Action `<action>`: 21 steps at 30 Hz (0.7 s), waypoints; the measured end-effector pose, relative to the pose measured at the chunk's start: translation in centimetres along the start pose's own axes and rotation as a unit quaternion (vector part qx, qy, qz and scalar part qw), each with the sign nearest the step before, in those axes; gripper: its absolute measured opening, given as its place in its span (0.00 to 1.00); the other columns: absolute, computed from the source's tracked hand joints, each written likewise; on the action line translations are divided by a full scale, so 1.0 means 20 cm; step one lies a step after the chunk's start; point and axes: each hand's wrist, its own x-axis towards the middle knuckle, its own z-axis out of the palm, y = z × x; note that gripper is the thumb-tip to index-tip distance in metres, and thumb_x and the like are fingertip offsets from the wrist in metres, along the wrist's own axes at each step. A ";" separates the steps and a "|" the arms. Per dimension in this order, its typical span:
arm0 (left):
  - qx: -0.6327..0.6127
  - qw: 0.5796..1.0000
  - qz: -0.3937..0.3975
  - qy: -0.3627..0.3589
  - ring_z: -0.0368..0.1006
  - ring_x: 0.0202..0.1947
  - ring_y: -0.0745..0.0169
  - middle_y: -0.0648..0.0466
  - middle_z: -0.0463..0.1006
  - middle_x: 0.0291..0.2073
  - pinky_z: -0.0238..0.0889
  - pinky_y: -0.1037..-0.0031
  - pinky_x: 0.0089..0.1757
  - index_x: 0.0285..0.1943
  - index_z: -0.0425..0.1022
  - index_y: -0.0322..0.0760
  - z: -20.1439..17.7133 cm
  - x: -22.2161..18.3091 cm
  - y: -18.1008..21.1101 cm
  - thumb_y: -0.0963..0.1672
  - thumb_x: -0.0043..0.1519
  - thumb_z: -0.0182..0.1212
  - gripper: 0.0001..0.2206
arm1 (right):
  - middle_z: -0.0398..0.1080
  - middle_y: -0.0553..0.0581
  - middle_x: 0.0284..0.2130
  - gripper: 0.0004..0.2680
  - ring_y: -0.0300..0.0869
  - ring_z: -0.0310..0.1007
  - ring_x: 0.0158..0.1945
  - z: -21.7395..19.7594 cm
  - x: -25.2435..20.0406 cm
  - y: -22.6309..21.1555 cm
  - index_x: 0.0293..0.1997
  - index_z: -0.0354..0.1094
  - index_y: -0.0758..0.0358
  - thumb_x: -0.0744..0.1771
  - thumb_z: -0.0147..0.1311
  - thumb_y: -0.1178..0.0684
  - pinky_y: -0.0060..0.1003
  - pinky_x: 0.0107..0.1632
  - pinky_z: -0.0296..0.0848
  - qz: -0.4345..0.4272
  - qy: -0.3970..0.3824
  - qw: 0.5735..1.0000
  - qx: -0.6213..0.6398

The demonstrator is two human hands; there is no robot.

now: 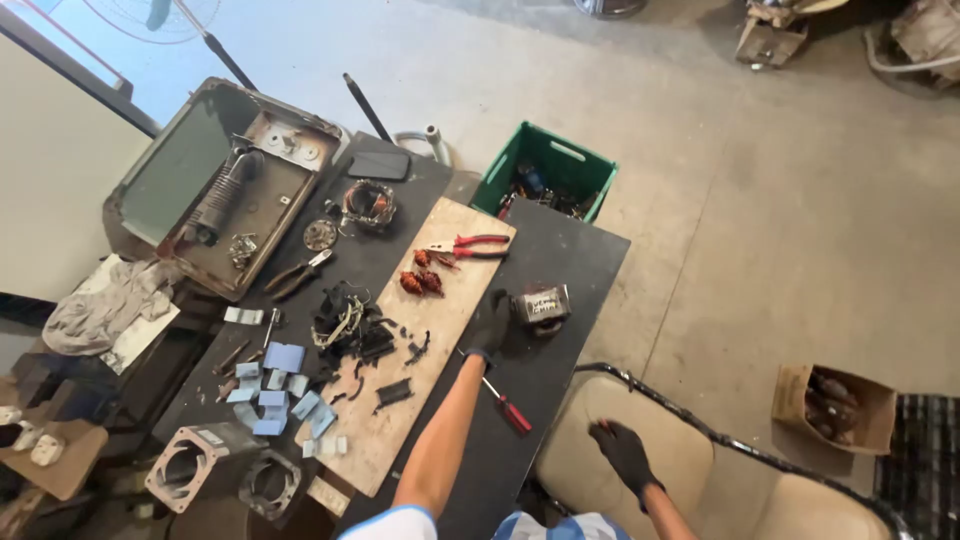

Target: Repairing an electronic component by stripping or crimping a wire with a tool

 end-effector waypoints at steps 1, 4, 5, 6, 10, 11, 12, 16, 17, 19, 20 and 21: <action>0.001 1.000 -0.002 -0.003 0.72 0.60 0.50 0.47 0.78 0.58 0.61 0.63 0.59 0.63 0.73 0.41 -0.01 -0.14 0.03 0.51 0.63 0.50 0.22 | 0.66 0.52 0.15 0.14 0.40 0.63 0.24 -0.02 -0.11 0.04 0.21 0.65 0.55 0.65 0.57 0.41 0.39 0.33 0.59 0.004 0.000 1.000 0.001; -0.020 0.997 0.012 0.077 0.74 0.52 0.53 0.48 0.80 0.51 0.63 0.61 0.54 0.56 0.75 0.43 0.10 -0.39 -0.14 0.54 0.67 0.52 0.18 | 0.49 0.50 0.18 0.11 0.38 0.45 0.23 -0.08 -0.28 0.09 0.26 0.65 0.55 0.64 0.62 0.45 0.39 0.26 0.43 0.113 -0.003 0.966 0.231; 0.244 0.961 0.107 0.068 0.75 0.52 0.48 0.46 0.67 0.63 0.67 0.57 0.40 0.66 0.65 0.52 0.20 -0.42 -0.41 0.49 0.66 0.48 0.19 | 0.57 0.52 0.18 0.10 0.40 0.53 0.25 -0.07 -0.29 0.11 0.25 0.68 0.58 0.64 0.61 0.46 0.39 0.31 0.52 0.079 0.028 0.983 0.166; 0.490 0.849 0.191 0.051 0.75 0.52 0.44 0.45 0.55 0.75 0.71 0.54 0.26 0.77 0.57 0.61 0.31 -0.42 -0.63 0.44 0.65 0.43 0.27 | 0.65 0.54 0.18 0.11 0.41 0.60 0.28 -0.06 -0.30 0.12 0.24 0.71 0.61 0.65 0.60 0.47 0.38 0.35 0.61 0.044 0.059 0.992 0.100; 0.477 0.804 0.342 -0.098 0.71 0.30 0.37 0.41 0.76 0.26 0.55 0.31 0.56 0.34 0.75 0.34 0.44 -0.65 -0.58 0.42 0.64 0.46 0.11 | 0.73 0.55 0.22 0.13 0.40 0.69 0.33 0.03 -0.15 0.18 0.33 0.77 0.56 0.65 0.55 0.38 0.39 0.43 0.68 0.038 0.078 0.996 -0.015; 0.325 0.906 0.270 0.002 0.75 0.34 0.43 0.46 0.79 0.34 0.62 0.46 0.49 0.44 0.75 0.42 0.44 -0.75 -0.44 0.46 0.65 0.52 0.08 | 0.78 0.51 0.25 0.14 0.41 0.76 0.36 0.03 -0.12 0.25 0.39 0.78 0.49 0.65 0.52 0.34 0.37 0.45 0.71 0.072 0.105 0.990 -0.059; 0.156 0.964 0.189 0.102 0.79 0.39 0.49 0.52 0.82 0.43 0.68 0.60 0.42 0.54 0.76 0.49 0.46 -0.84 -0.30 0.51 0.66 0.57 0.11 | 0.83 0.48 0.27 0.16 0.42 0.83 0.39 0.04 -0.08 0.33 0.46 0.79 0.42 0.66 0.49 0.30 0.35 0.47 0.74 0.106 0.133 0.980 -0.102; 0.218 0.903 0.270 0.255 0.73 0.18 0.39 0.41 0.74 0.18 0.61 0.55 0.23 0.53 0.77 0.44 0.64 -1.11 -0.38 0.55 0.65 0.63 0.17 | 0.81 0.51 0.37 0.12 0.44 0.79 0.44 0.00 -0.22 0.35 0.54 0.80 0.46 0.68 0.59 0.40 0.36 0.52 0.73 -0.023 0.274 0.960 -0.043; 0.107 0.932 0.321 0.131 0.74 0.31 0.39 0.41 0.76 0.32 0.64 0.55 0.34 0.58 0.72 0.39 0.54 -1.20 -0.26 0.48 0.67 0.59 0.15 | 0.79 0.56 0.39 0.12 0.44 0.77 0.40 0.00 -0.21 0.39 0.56 0.79 0.53 0.69 0.59 0.44 0.36 0.48 0.73 -0.091 0.311 0.946 -0.003; -0.003 0.928 0.373 0.014 0.76 0.44 0.39 0.40 0.78 0.47 0.67 0.55 0.45 0.62 0.68 0.34 0.34 -1.41 0.07 0.42 0.69 0.56 0.14 | 0.77 0.61 0.40 0.12 0.45 0.75 0.36 -0.03 -0.21 0.39 0.58 0.78 0.61 0.70 0.59 0.49 0.35 0.45 0.74 -0.171 0.343 0.923 0.043; 0.011 0.962 0.253 -0.100 0.73 0.51 0.41 0.43 0.76 0.53 0.63 0.56 0.50 0.64 0.67 0.36 0.23 -1.53 0.28 0.47 0.69 0.50 0.17 | 0.74 0.65 0.44 0.11 0.50 0.74 0.39 -0.05 -0.23 0.36 0.57 0.76 0.66 0.69 0.60 0.54 0.38 0.42 0.74 -0.237 0.353 0.905 0.025; 0.020 0.968 0.121 -0.217 0.69 0.58 0.43 0.45 0.73 0.59 0.60 0.56 0.55 0.67 0.66 0.38 0.12 -1.73 0.46 0.52 0.70 0.43 0.22 | 0.71 0.69 0.49 0.11 0.55 0.73 0.42 -0.08 -0.28 0.38 0.56 0.74 0.70 0.68 0.61 0.59 0.42 0.40 0.74 -0.297 0.359 0.885 0.002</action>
